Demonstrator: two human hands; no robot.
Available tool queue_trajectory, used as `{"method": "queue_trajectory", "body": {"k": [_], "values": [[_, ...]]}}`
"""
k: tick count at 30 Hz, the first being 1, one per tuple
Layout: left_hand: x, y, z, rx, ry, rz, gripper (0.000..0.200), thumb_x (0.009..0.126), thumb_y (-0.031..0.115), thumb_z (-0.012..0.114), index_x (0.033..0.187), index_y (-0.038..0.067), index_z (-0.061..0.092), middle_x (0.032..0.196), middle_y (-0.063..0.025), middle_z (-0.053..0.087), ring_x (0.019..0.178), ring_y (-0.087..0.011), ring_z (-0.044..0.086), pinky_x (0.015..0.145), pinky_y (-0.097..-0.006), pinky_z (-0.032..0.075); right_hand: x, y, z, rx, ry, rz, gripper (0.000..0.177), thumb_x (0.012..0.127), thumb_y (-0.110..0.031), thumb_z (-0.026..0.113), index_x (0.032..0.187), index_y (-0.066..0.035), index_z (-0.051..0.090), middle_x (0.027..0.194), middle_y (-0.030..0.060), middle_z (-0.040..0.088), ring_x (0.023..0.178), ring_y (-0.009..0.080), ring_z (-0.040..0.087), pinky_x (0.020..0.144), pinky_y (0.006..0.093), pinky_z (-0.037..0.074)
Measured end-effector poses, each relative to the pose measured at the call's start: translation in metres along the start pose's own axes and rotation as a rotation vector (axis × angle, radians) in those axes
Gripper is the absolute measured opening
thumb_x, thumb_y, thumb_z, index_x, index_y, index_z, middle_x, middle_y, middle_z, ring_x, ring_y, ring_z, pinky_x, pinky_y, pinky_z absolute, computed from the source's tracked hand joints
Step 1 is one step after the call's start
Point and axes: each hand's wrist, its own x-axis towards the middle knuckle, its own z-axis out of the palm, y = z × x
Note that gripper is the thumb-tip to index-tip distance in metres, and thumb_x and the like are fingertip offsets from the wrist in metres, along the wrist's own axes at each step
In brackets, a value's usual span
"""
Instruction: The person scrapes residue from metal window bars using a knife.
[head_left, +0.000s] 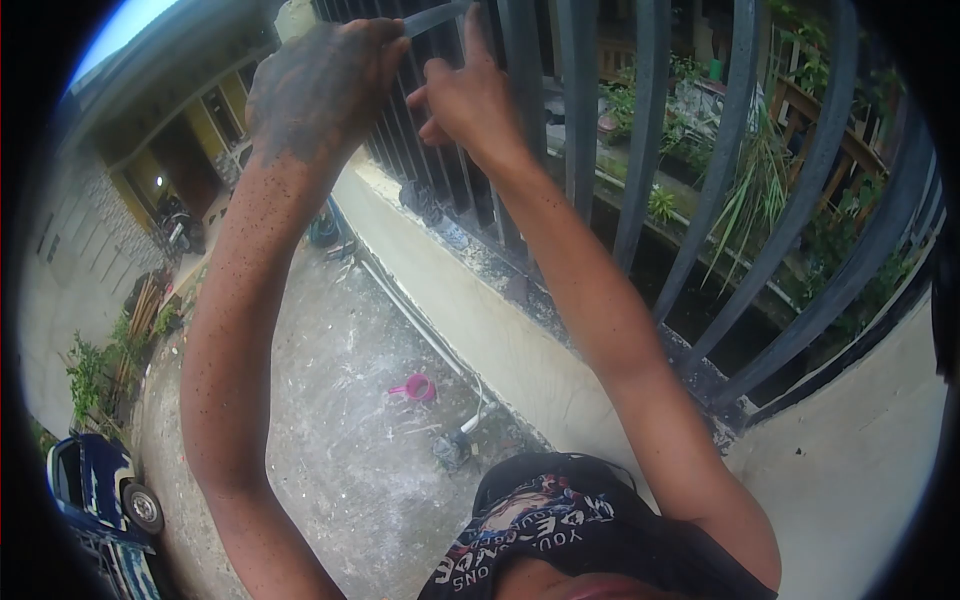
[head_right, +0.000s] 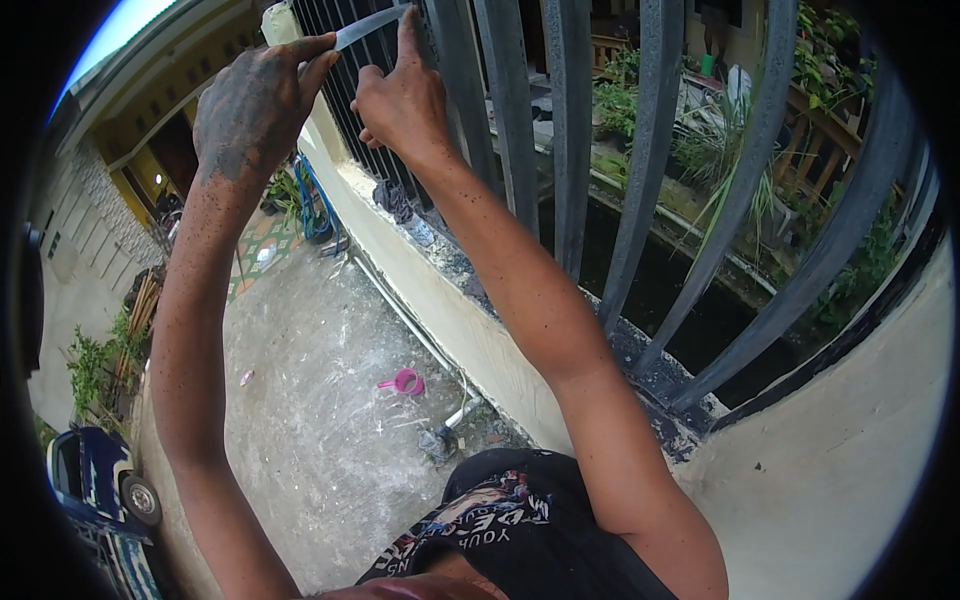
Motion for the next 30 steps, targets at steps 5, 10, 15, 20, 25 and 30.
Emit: {"method": "queue_trajectory", "body": {"k": [5, 10, 15, 20, 25, 30], "values": [[0.004, 0.003, -0.011, 0.016, -0.037, 0.0, 0.038, 0.105, 0.05, 0.053, 0.13, 0.029, 0.073, 0.096, -0.0123, 0.079, 0.085, -0.0283, 0.078, 0.076, -0.0449, 0.064, -0.002, 0.0, -0.002, 0.039, -0.013, -0.007, 0.082, 0.095, -0.016, 0.048, 0.168, -0.018, 0.011, 0.079, 0.0159, 0.073, 0.05, 0.023, 0.067, 0.047, 0.0359, 0.058], [0.006, 0.007, -0.015, 0.017, -0.057, -0.034, 0.039, 0.106, 0.051, 0.051, 0.131, 0.03, 0.072, 0.095, -0.0126, 0.079, 0.086, -0.029, 0.078, 0.078, -0.0454, 0.063, 0.01, 0.017, 0.013, -0.056, 0.151, -0.207, 0.081, 0.095, -0.016, 0.048, 0.168, -0.019, 0.011, 0.079, 0.0153, 0.073, 0.049, 0.0225, 0.066, 0.047, 0.0361, 0.058], [0.003, 0.006, -0.011, 0.008, -0.081, -0.07, 0.039, 0.106, 0.051, 0.051, 0.13, 0.029, 0.073, 0.093, -0.0121, 0.079, 0.086, -0.029, 0.078, 0.077, -0.0445, 0.063, 0.001, 0.0, -0.001, 0.085, -0.026, -0.048, 0.082, 0.095, -0.016, 0.047, 0.168, -0.02, 0.01, 0.08, 0.0157, 0.073, 0.048, 0.0225, 0.066, 0.046, 0.0365, 0.057], [0.004, 0.002, -0.008, -0.017, -0.026, -0.045, 0.039, 0.106, 0.05, 0.052, 0.13, 0.029, 0.073, 0.087, -0.0108, 0.078, 0.084, -0.0287, 0.078, 0.078, -0.0446, 0.063, 0.004, -0.003, 0.0, 0.059, -0.018, -0.02, 0.082, 0.096, -0.015, 0.048, 0.168, -0.02, 0.01, 0.08, 0.016, 0.073, 0.049, 0.0226, 0.066, 0.045, 0.0366, 0.057], [0.002, 0.001, -0.007, -0.014, -0.032, -0.027, 0.038, 0.106, 0.05, 0.053, 0.13, 0.029, 0.073, 0.087, -0.0104, 0.078, 0.081, -0.0279, 0.078, 0.076, -0.0446, 0.063, 0.028, 0.067, 0.029, -0.111, 0.237, -0.421, 0.083, 0.095, -0.014, 0.049, 0.168, -0.02, 0.01, 0.08, 0.0164, 0.073, 0.049, 0.023, 0.066, 0.046, 0.0369, 0.058], [0.008, -0.005, 0.002, -0.037, 0.01, -0.029, 0.037, 0.105, 0.05, 0.053, 0.129, 0.03, 0.074, 0.086, -0.0097, 0.079, 0.079, -0.0266, 0.078, 0.074, -0.0444, 0.064, 0.016, 0.03, 0.024, -0.111, 0.27, -0.431, 0.083, 0.095, -0.015, 0.05, 0.168, -0.02, 0.01, 0.079, 0.016, 0.072, 0.049, 0.0228, 0.066, 0.046, 0.0374, 0.058]]}}
